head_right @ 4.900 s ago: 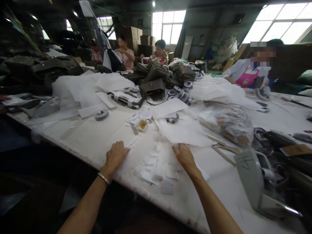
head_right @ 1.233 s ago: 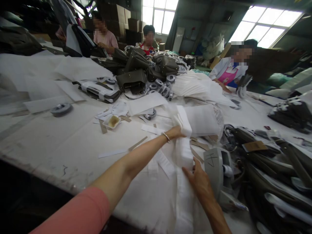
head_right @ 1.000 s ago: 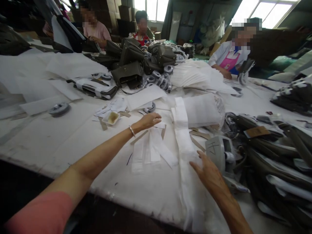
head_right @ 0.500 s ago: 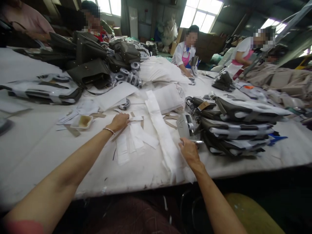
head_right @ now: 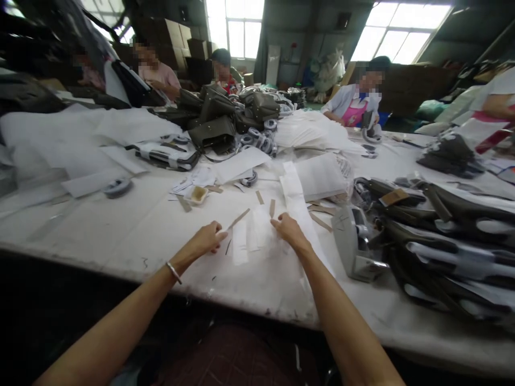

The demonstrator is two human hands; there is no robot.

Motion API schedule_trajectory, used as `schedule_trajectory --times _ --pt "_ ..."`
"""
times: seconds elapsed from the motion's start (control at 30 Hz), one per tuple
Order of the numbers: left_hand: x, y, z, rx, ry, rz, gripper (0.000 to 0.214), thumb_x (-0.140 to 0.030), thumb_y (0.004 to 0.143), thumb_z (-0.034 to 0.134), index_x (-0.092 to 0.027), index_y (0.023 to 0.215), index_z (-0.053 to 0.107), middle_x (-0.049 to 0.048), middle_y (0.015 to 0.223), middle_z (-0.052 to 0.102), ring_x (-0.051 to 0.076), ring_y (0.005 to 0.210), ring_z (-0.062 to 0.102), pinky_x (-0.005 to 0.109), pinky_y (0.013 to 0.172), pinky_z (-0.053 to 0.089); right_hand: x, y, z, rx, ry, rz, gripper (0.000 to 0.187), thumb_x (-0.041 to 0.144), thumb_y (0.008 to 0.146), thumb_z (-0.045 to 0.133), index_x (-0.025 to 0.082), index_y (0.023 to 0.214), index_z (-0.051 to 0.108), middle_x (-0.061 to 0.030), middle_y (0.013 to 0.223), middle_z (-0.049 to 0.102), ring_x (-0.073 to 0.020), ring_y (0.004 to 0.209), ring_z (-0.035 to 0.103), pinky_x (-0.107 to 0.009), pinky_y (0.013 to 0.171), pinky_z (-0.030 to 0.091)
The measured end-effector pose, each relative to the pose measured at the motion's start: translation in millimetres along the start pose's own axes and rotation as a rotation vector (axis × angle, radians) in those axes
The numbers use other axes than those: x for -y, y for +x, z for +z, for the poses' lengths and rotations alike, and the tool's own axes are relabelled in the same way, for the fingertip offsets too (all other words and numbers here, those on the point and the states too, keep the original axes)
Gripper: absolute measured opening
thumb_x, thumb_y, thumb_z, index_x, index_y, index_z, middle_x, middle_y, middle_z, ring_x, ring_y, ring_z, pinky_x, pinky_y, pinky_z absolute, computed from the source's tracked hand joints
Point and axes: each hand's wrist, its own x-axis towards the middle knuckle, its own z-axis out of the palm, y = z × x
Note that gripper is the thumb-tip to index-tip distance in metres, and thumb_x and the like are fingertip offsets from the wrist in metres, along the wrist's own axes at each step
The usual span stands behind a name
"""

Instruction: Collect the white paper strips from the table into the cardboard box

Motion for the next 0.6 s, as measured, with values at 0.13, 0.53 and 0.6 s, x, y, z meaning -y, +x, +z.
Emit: schedule_trajectory --times 0.13,0.53,0.6 --pt "-13.5 -4.5 30.1 -0.007 -0.162 -0.003 0.025 -0.025 0.069 0.073 -0.016 0.088 0.06 0.0088 0.082 0.069 0.019 0.055 0.064 0.025 0.051 0.047 11.6 11.5 25.0 0.049 -0.089 -0.026 0.045 0.051 0.091 0.055 0.009 0.104 0.064 -0.0241 0.111 0.065 -0.0323 0.106 0.063 -0.039 0.09 0.045" --pt "-56.6 9.6 91.5 0.229 -0.629 0.071 0.006 -0.017 0.069 0.067 -0.015 0.075 0.064 0.0039 0.062 0.063 0.018 0.054 0.059 0.029 0.053 0.05 33.2 -16.1 27.5 0.066 0.1 -0.103 0.046 0.05 0.07 0.079 0.018 0.102 0.071 -0.0128 0.108 0.072 -0.0308 0.105 0.064 -0.033 0.085 0.048" --pt "-52.3 10.0 90.5 0.24 -0.711 0.072 0.01 -0.016 0.068 0.068 -0.016 0.076 0.063 0.0023 0.064 0.063 0.016 0.054 0.058 0.027 0.053 0.049 35.4 -15.3 30.9 0.088 0.158 -0.113 0.038 0.048 0.069 0.081 0.019 0.092 0.073 -0.0093 0.097 0.074 -0.0282 0.095 0.066 -0.031 0.079 0.049"
